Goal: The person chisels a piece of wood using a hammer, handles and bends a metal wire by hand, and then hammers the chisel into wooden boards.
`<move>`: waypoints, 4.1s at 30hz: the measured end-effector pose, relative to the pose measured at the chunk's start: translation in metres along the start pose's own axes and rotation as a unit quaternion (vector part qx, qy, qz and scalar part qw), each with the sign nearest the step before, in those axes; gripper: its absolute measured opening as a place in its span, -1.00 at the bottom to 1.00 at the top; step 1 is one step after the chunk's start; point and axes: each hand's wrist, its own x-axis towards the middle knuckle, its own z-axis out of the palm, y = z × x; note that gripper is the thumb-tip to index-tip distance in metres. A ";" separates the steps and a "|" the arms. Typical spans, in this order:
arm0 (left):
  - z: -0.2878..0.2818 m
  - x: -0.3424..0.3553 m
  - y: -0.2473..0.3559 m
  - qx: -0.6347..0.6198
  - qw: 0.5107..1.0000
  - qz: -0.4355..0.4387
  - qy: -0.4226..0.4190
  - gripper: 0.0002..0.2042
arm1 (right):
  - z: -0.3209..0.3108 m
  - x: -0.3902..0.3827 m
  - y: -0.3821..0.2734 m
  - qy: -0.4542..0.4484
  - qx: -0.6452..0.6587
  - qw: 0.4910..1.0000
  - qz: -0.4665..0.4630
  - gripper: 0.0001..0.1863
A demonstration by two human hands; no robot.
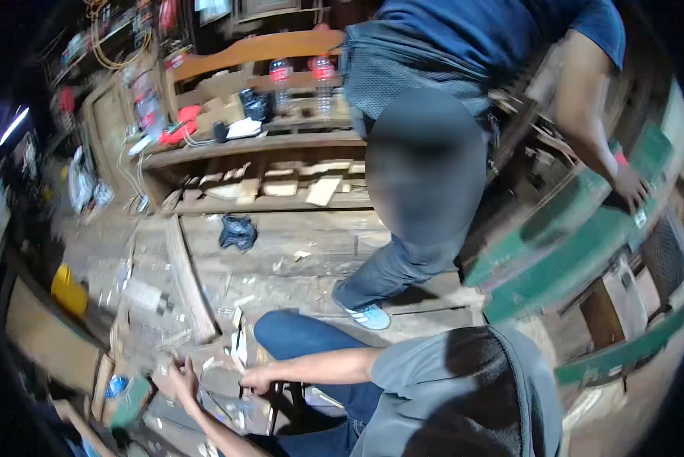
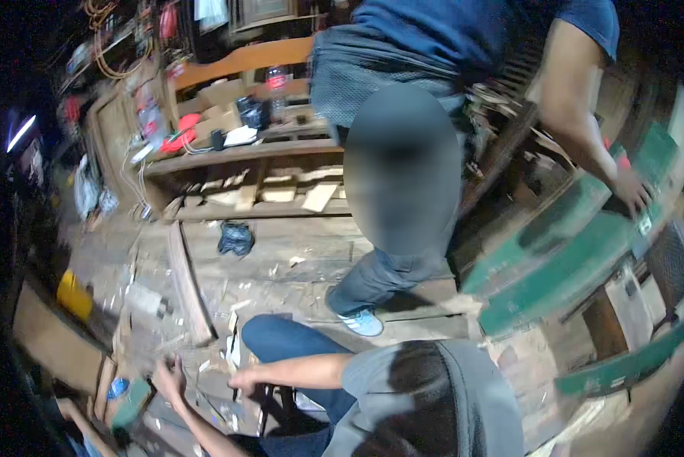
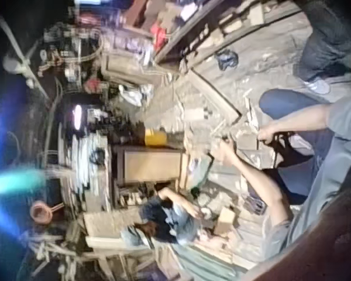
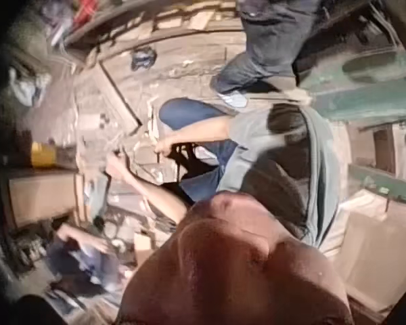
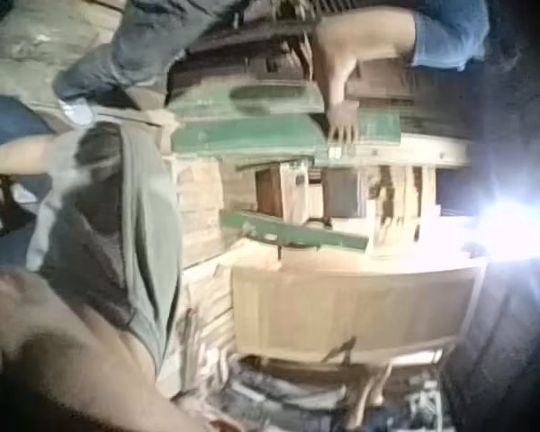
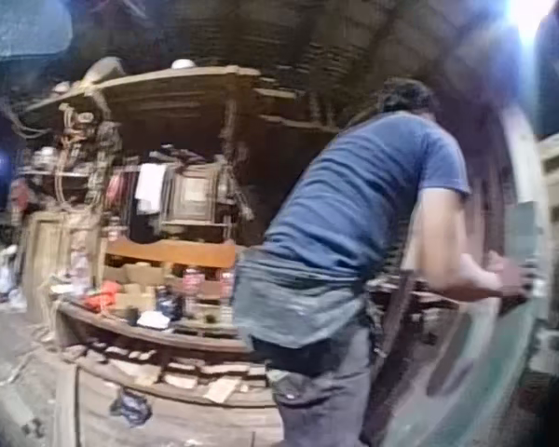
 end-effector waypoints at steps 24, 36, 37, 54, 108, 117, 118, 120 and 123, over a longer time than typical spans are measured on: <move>-0.009 -0.021 -0.039 -0.056 0.996 -0.046 0.058 -0.75 | 0.014 0.007 -0.013 -0.150 -0.148 0.977 -0.019 -0.59; -0.012 -0.032 -0.053 -0.019 0.996 -0.071 0.057 -0.72 | 0.050 0.024 -0.016 -0.400 -0.204 0.893 -0.025 -0.52; -0.013 -0.031 -0.055 -0.009 0.997 -0.056 0.053 -0.71 | 0.052 0.026 -0.016 -0.422 -0.204 0.882 -0.039 -0.52; -0.008 -0.015 -0.041 -0.020 0.998 -0.055 -0.015 -0.74 | 0.073 0.024 -0.014 -0.366 -0.213 0.905 -0.039 -0.77; -0.041 -0.028 -0.124 0.000 0.961 -0.196 0.195 -0.64 | 0.055 -0.003 -0.011 -0.196 0.289 0.890 0.293 -0.62; -0.048 -0.042 -0.098 -0.020 0.956 -0.218 0.195 -0.67 | 0.055 0.007 -0.003 -0.104 0.109 0.979 0.138 -0.44; -0.049 -0.043 -0.098 -0.015 0.958 -0.199 0.206 -0.67 | 0.055 0.008 -0.014 -0.060 0.113 0.984 0.126 -0.49; -0.052 -0.049 -0.099 -0.003 0.957 -0.185 0.223 -0.69 | 0.037 -0.003 -0.058 -0.043 0.125 0.978 0.164 -0.55; -0.059 -0.045 -0.081 0.006 0.954 -0.196 0.228 -0.71 | 0.057 -0.020 -0.062 0.041 0.120 0.974 0.187 -0.56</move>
